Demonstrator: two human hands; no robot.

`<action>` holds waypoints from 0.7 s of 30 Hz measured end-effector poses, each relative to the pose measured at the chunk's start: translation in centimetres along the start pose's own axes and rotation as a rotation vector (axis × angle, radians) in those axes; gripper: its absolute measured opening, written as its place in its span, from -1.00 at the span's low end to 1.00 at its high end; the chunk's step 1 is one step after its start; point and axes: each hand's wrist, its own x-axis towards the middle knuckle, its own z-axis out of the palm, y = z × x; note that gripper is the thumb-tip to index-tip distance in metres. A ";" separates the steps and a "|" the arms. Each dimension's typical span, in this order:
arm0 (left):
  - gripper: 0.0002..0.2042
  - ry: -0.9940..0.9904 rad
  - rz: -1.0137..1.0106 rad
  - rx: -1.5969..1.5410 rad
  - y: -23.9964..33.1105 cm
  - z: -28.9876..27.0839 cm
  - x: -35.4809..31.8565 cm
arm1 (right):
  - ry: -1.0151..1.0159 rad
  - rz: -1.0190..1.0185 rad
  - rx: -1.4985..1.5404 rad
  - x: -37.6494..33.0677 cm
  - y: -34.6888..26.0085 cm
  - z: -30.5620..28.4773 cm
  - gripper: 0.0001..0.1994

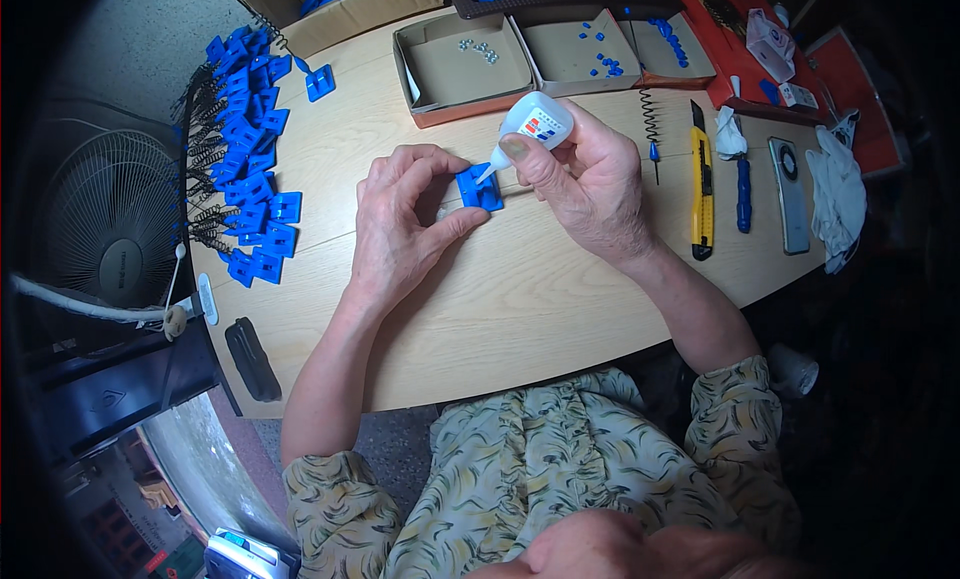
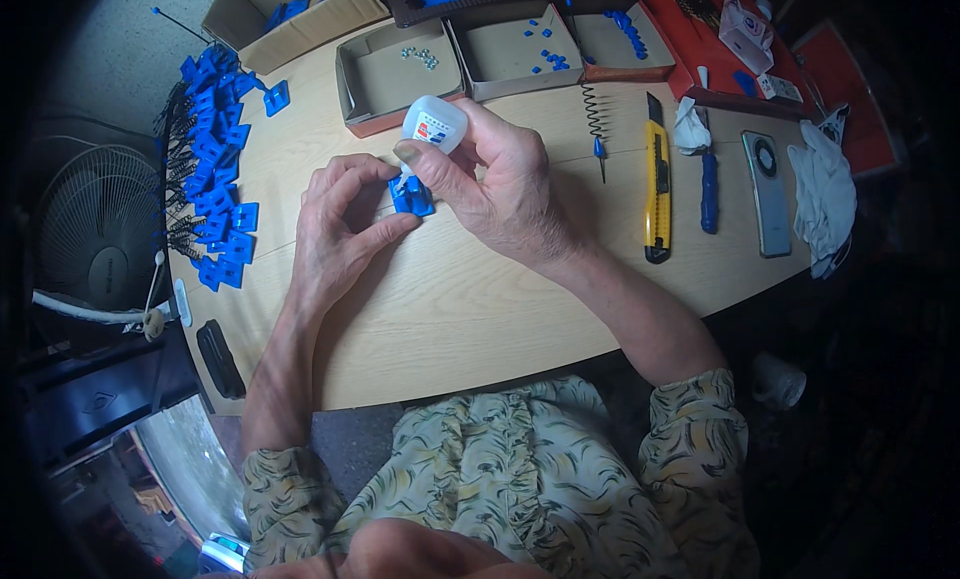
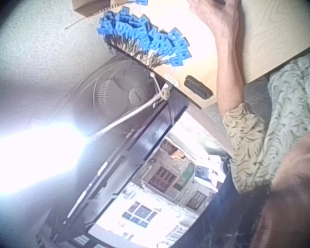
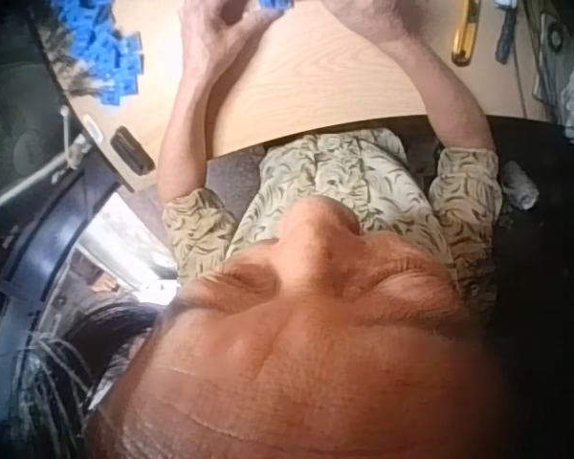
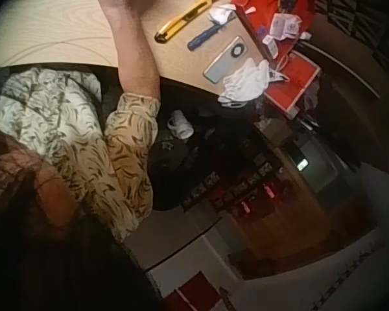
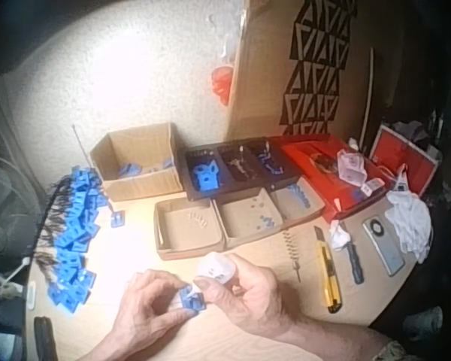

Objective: The person assembles components by inserting small plastic parts into bases, tightening screws using a screwdriver, applying glue from a bottle onto the bases, and inserting coiled wire antennas into the glued sockets by hand.

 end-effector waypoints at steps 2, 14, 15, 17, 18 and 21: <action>-0.54 0.003 0.002 -0.001 0.0 0.0 0.0 | 0.004 0.004 0.001 0.0 0.1 0.0 -0.73; -0.49 -0.033 -0.026 0.032 0.1 -0.2 0.0 | 0.002 0.010 -0.019 0.0 0.1 0.0 -0.72; -0.49 -0.035 -0.024 0.033 0.1 -0.2 0.0 | 0.002 0.010 -0.019 0.0 0.2 0.0 -0.72; -0.49 -0.037 -0.023 0.035 0.1 -0.2 0.0 | 0.001 0.002 0.000 0.0 0.4 0.0 -0.71; -0.52 -0.012 -0.002 0.021 0.0 0.0 0.0 | 0.000 0.001 0.000 0.0 0.3 0.0 -0.71; -0.55 0.013 0.017 0.001 -0.1 0.1 0.0 | 0.009 0.017 -0.004 0.0 0.0 0.1 -0.72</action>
